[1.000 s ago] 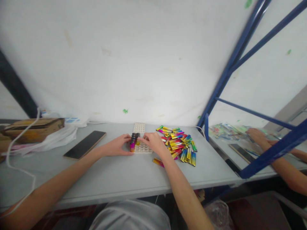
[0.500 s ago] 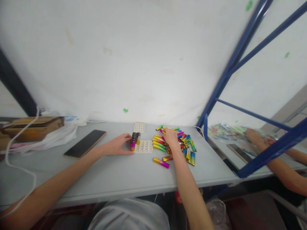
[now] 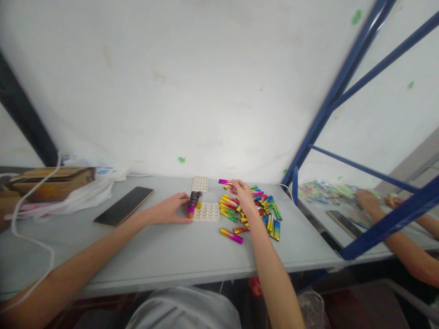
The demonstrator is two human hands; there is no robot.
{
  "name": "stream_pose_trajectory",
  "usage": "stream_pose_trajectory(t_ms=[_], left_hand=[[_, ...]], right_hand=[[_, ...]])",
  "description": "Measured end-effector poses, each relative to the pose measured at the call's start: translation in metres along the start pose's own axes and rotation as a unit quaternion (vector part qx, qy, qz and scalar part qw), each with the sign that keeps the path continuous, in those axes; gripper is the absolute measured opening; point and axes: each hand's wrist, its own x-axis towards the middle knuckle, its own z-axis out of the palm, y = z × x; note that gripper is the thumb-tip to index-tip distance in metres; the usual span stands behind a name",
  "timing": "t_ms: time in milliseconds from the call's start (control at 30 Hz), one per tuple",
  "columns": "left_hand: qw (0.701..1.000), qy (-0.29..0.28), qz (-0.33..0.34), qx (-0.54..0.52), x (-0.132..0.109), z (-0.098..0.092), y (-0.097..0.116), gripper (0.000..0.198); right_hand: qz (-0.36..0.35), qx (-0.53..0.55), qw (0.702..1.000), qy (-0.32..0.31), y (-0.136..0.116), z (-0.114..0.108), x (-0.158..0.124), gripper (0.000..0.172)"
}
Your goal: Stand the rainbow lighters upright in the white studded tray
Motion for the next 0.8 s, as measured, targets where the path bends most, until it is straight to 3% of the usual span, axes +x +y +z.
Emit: stream_pose_trajectory(t_ms=[133, 300, 400, 600, 800], left_hand=[[1.0, 0.0, 0.003, -0.002, 0.001, 0.0, -0.001, 0.052], [1.0, -0.005, 0.001, 0.0, 0.0, 0.0, 0.0, 0.054], [1.0, -0.009, 0.001, -0.005, -0.001, -0.001, 0.001, 0.055], [1.0, -0.007, 0.004, -0.011, -0.001, -0.001, 0.001, 0.054], [1.0, -0.004, 0.012, -0.017, -0.001, 0.0, -0.001, 0.051]], right_hand=[[0.088, 0.174, 0.98, -0.037, -0.004, 0.012, -0.008, 0.034], [0.104, 0.235, 0.963, -0.075, -0.006, 0.027, -0.018, 0.035], [0.087, 0.214, 0.968, -0.097, -0.004, 0.034, -0.022, 0.044], [0.064, 0.111, 0.984, -0.125, 0.003, 0.048, -0.025, 0.046], [0.055, 0.036, 0.986, -0.153, 0.011, 0.063, -0.027, 0.062]])
